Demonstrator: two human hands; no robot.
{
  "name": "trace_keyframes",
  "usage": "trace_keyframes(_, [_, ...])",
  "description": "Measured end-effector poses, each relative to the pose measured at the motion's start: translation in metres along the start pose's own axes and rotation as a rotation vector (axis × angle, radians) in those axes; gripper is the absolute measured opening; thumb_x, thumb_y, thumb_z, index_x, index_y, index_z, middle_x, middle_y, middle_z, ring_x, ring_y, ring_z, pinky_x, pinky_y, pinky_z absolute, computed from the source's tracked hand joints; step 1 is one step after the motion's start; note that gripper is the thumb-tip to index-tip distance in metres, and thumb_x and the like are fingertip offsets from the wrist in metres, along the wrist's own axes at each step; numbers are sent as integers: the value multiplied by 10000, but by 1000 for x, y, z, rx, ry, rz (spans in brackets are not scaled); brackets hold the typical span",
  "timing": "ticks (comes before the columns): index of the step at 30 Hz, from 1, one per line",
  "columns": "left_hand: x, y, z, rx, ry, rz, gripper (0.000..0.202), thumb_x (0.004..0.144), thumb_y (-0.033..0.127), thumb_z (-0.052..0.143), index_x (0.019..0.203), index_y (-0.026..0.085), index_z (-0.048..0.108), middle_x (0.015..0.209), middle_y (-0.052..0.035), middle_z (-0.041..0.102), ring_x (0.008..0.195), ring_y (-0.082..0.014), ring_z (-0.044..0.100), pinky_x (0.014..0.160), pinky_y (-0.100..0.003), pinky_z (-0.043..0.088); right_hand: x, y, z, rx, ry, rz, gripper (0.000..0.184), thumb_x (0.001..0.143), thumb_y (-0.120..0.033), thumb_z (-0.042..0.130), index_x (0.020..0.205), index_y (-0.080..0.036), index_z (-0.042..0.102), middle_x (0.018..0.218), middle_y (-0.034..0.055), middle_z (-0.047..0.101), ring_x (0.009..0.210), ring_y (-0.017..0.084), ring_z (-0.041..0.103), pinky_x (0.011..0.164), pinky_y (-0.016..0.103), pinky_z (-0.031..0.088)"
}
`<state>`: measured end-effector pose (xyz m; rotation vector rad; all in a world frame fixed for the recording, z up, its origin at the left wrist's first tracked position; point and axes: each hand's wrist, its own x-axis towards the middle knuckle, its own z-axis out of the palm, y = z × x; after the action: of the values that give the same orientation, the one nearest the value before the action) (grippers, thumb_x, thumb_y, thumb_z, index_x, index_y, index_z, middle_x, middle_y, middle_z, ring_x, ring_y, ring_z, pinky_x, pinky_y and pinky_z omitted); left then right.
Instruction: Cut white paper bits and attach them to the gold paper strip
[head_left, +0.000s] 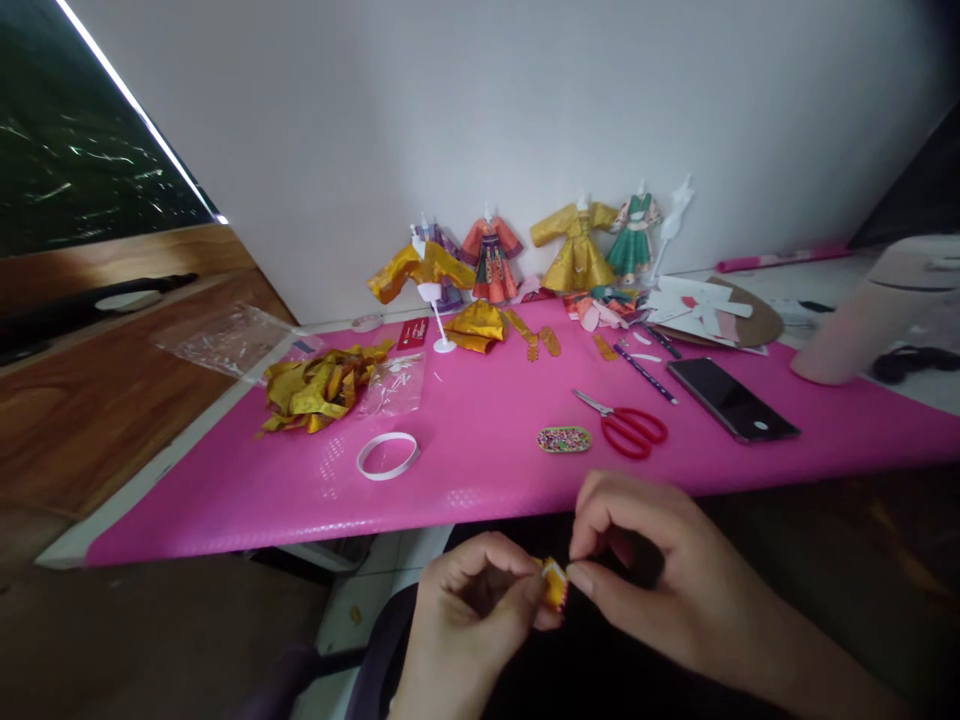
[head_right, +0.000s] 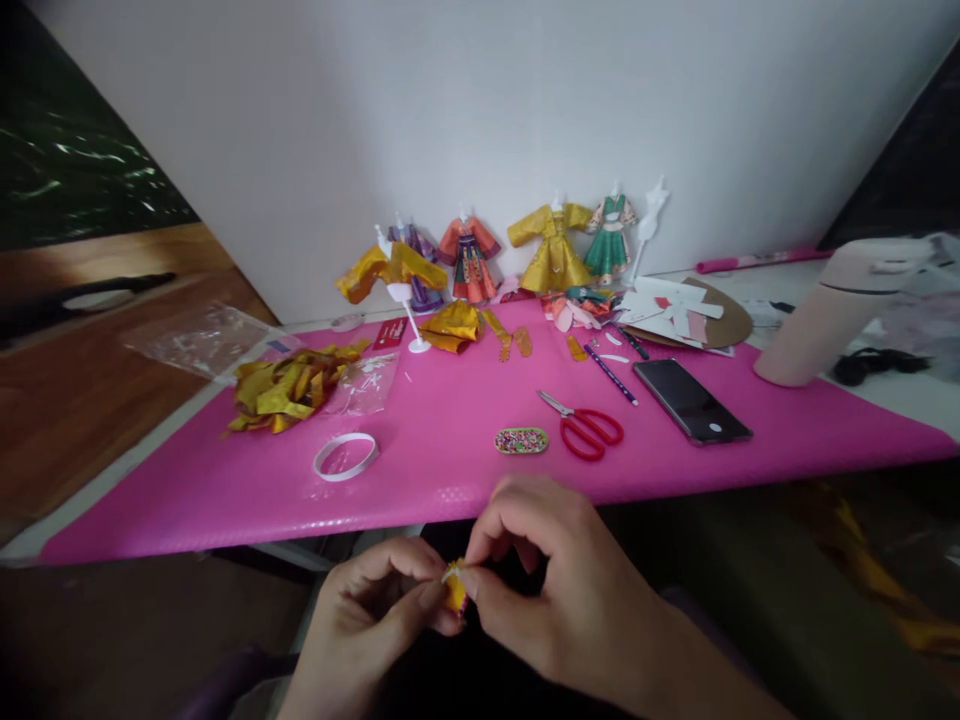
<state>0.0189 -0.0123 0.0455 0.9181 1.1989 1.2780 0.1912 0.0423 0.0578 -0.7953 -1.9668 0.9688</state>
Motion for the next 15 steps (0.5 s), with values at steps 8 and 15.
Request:
trace_keyframes(8, [1, -2, 4, 66, 36, 118, 114, 673, 117, 739, 597, 190, 695, 551, 32, 708, 502, -91, 657, 528, -148, 520, -8, -7, 8, -432, 94, -345, 194, 823, -39, 562, 703, -150, 667, 681, 17, 591, 669, 158, 546, 686, 351, 381])
trace_keyframes(15, [2, -3, 5, 198, 23, 246, 154, 700, 88, 690, 592, 199, 692, 574, 26, 697, 519, -98, 642, 519, -149, 510, -10, -6, 8, -475, 53, -328, 257, 872, -51, 543, 695, -166, 689, 664, 5, 585, 653, 157, 539, 678, 365, 346])
